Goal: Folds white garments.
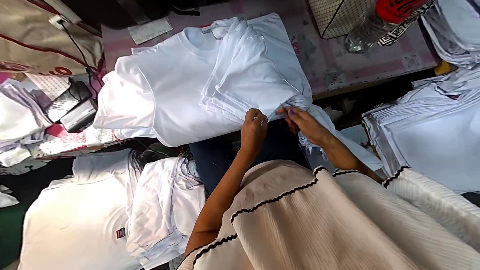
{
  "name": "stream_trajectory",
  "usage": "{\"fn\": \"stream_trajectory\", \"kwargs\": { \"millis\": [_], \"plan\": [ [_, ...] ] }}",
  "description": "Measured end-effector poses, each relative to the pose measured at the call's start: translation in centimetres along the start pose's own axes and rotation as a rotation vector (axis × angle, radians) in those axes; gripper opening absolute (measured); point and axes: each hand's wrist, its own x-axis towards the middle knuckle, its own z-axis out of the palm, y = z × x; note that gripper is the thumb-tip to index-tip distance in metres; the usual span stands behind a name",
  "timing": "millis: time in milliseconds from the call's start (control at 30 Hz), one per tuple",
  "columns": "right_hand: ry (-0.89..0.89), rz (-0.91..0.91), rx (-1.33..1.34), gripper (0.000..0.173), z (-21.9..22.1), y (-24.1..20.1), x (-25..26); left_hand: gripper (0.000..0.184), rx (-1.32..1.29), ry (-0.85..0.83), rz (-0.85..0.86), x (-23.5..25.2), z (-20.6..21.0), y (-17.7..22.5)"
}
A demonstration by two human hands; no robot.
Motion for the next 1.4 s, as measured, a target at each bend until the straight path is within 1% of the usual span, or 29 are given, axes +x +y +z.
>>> {"fn": "stream_trajectory", "kwargs": {
  "millis": [67, 133, 200, 300, 400, 533, 600, 833, 1000, 1133, 1200, 1267, 1300, 1333, 1400],
  "plan": [
    [0.029, -0.006, -0.082, 0.041, 1.4, 0.9, -0.4, 0.01, -0.018, 0.026, -0.023, -0.5, 0.0, -0.3],
    [0.101, -0.103, -0.274, 0.037, 2.4, 1.7, -0.7, 0.012, -0.045, 0.058, -0.101, -1.0, -0.6, -0.1],
    [0.156, -0.192, -0.397, 0.038, 3.5, 2.5, -0.9, 0.014, -0.086, 0.076, -0.205, -1.6, -1.4, 0.2],
    [0.218, -0.261, -0.512, 0.038, 4.8, 3.6, -0.9, 0.014, -0.246, 0.05, -0.386, -2.3, -1.6, 0.3],
    [0.257, -0.305, -0.595, 0.036, 5.7, 4.2, -0.5, 0.015, -0.339, 0.028, -0.469, -2.6, -1.3, 0.1],
    [0.315, -0.359, -0.685, 0.033, 6.4, 4.7, 0.4, 0.016, -0.376, 0.006, -0.509, -2.5, -1.4, 0.1],
    [0.331, -0.373, -0.712, 0.034, 6.6, 5.1, 0.6, 0.016, -0.382, 0.005, -0.511, -2.5, -1.4, -0.1],
    [0.408, -0.401, -0.733, 0.032, 7.1, 6.1, 1.2, 0.016, -0.383, -0.011, -0.528, -2.6, -1.6, -0.4],
    [0.453, -0.455, -0.756, 0.032, 7.3, 6.7, 1.5, 0.016, -0.395, -0.014, -0.549, -2.7, -1.8, -0.5],
    [0.49, -0.537, -0.78, 0.026, 7.4, 7.2, 1.7, 0.016, -0.401, -0.016, -0.575, -2.7, -2.0, -0.7],
    [0.48, -0.562, -0.767, 0.025, 7.0, 7.2, 1.3, 0.016, -0.4, -0.016, -0.577, -2.8, -2.3, -1.0],
    [0.483, -0.514, -0.729, 0.027, 5.4, 6.4, 0.4, 0.018, -0.38, -0.01, -0.58, -2.9, -3.4, -1.6],
    [0.503, -0.458, -0.709, 0.029, 3.8, 5.7, 0.1, 0.02, -0.364, 0.007, -0.58, -2.9, -4.2, -2.0],
    [0.533, -0.377, -0.699, 0.032, 1.7, 4.7, 0.0, 0.022, -0.334, 0.049, -0.568, -2.9, -5.1, -2.6],
    [0.604, -0.146, -0.727, 0.041, -3.7, 3.0, 1.0, 0.027, -0.235, 0.196, -0.521, -2.8, -6.9, -3.8]
  ]
}}
